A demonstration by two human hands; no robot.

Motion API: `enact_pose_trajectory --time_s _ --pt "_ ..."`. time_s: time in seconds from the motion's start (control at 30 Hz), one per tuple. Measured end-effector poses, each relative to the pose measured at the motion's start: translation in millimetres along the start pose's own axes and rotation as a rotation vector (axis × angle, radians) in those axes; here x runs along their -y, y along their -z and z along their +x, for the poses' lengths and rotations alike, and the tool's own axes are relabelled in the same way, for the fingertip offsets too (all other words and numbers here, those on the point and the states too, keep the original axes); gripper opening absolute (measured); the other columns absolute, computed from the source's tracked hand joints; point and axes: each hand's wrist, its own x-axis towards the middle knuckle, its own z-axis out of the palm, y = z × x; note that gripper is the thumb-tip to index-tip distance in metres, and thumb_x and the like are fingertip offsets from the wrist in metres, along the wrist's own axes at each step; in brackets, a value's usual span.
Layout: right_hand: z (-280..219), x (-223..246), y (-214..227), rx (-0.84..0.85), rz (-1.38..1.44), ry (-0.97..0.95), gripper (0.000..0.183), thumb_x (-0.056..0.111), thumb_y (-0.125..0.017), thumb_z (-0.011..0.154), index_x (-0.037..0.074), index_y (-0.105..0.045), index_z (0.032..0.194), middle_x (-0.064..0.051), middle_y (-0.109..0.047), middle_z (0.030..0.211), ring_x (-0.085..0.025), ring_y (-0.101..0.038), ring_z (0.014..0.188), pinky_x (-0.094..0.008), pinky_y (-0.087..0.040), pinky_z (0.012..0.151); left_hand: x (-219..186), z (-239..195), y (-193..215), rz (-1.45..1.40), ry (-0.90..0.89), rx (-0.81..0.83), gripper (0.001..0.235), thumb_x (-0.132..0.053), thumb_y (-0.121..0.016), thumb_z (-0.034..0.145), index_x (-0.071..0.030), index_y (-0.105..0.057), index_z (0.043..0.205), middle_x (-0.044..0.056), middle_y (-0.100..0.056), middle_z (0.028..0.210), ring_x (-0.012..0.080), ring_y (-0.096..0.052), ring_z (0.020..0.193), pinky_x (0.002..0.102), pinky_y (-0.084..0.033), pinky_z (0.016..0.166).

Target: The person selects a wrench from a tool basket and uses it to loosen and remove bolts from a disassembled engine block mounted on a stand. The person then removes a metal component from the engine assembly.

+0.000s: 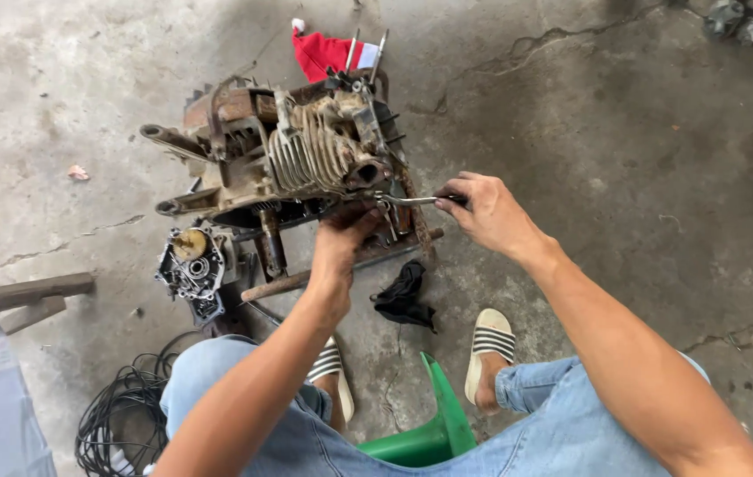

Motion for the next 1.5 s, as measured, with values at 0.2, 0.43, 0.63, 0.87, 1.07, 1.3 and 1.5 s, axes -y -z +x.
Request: enact_pose_trajectory --time_s 0.2,0.43,0.63,0.87,1.07,1.3,1.5 --pt "3.3 14.4 -2.4 -0.037 0.022 -0.010 0.009 0.014 -0.073 0.094 0.005 -0.073 0.096 -0.020 -0.068 0.080 -0.039 -0.071 0.082 -0.046 -0.057 0.071 7.2 8.9 -8.1 -0.093 -0.012 -0.018 0.030 -0.019 -0.080 0.086 -0.001 -0.075 0.109 0.014 -0.077 0.096 0.0273 -0.077 0.086 0.037 -0.056 0.079" --pt "5.6 0.7 -24.4 -0.006 0.094 -0.124 0.010 0.015 -0.073 0.094 0.007 -0.076 0.098 -0.018 -0.070 0.084 -0.037 -0.073 0.085 -0.044 -0.058 0.072 -2.1 3.5 -6.5 -0.079 0.023 -0.063 0.026 -0.023 -0.083 0.084 -0.006 -0.077 0.104 0.011 -0.079 0.094 0.0244 -0.077 0.082 0.031 -0.054 0.072" --pt "12.7 3.8 -30.8 0.015 0.030 -0.100 0.014 0.017 -0.069 0.098 0.004 -0.073 0.100 -0.021 -0.069 0.087 -0.041 -0.072 0.087 -0.049 -0.058 0.072 -2.4 1.3 -12.2 0.009 -0.089 -0.123 0.019 -0.024 -0.082 0.087 -0.005 -0.080 0.092 0.014 -0.079 0.083 0.0221 -0.076 0.074 0.031 -0.055 0.073" --pt "13.9 -5.6 -33.2 0.179 -0.262 0.007 0.021 0.020 -0.058 0.106 0.004 -0.072 0.109 -0.020 -0.071 0.092 -0.036 -0.074 0.091 -0.050 -0.059 0.086 28.7 17.4 -10.5 0.140 -0.227 -0.287 0.024 -0.031 -0.085 0.085 -0.009 -0.080 0.078 0.012 -0.076 0.067 0.0168 -0.073 0.064 0.031 -0.054 0.079" --pt "1.4 -2.7 -70.9 0.246 -0.254 -0.056 0.027 0.016 -0.048 0.105 0.001 -0.068 0.118 -0.021 -0.074 0.091 -0.039 -0.075 0.086 -0.054 -0.060 0.077 18.5 8.4 -18.3 0.068 -0.244 -0.348 0.023 -0.027 -0.089 0.079 -0.012 -0.075 0.069 0.006 -0.070 0.060 0.0115 -0.061 0.058 0.026 -0.045 0.064" --pt "19.6 -24.3 -63.4 0.243 -0.677 0.018 0.029 0.023 -0.047 0.102 0.018 -0.069 0.121 -0.009 -0.075 0.102 -0.027 -0.075 0.099 -0.045 -0.056 0.088 19.1 10.6 -16.4 0.112 -0.233 -0.360 0.027 -0.027 -0.090 0.080 -0.012 -0.073 0.067 0.007 -0.070 0.058 0.0118 -0.057 0.054 0.026 -0.043 0.060" --pt "17.7 -29.5 -65.8 0.286 -0.409 -0.027 0.039 0.034 -0.034 0.111 0.010 -0.059 0.128 -0.021 -0.068 0.112 -0.040 -0.069 0.108 -0.056 -0.052 0.096 17.7 10.0 -15.7 0.179 -0.285 -0.330 0.028 -0.030 -0.086 0.085 -0.013 -0.072 0.069 0.007 -0.071 0.059 0.0127 -0.060 0.056 0.028 -0.046 0.070"
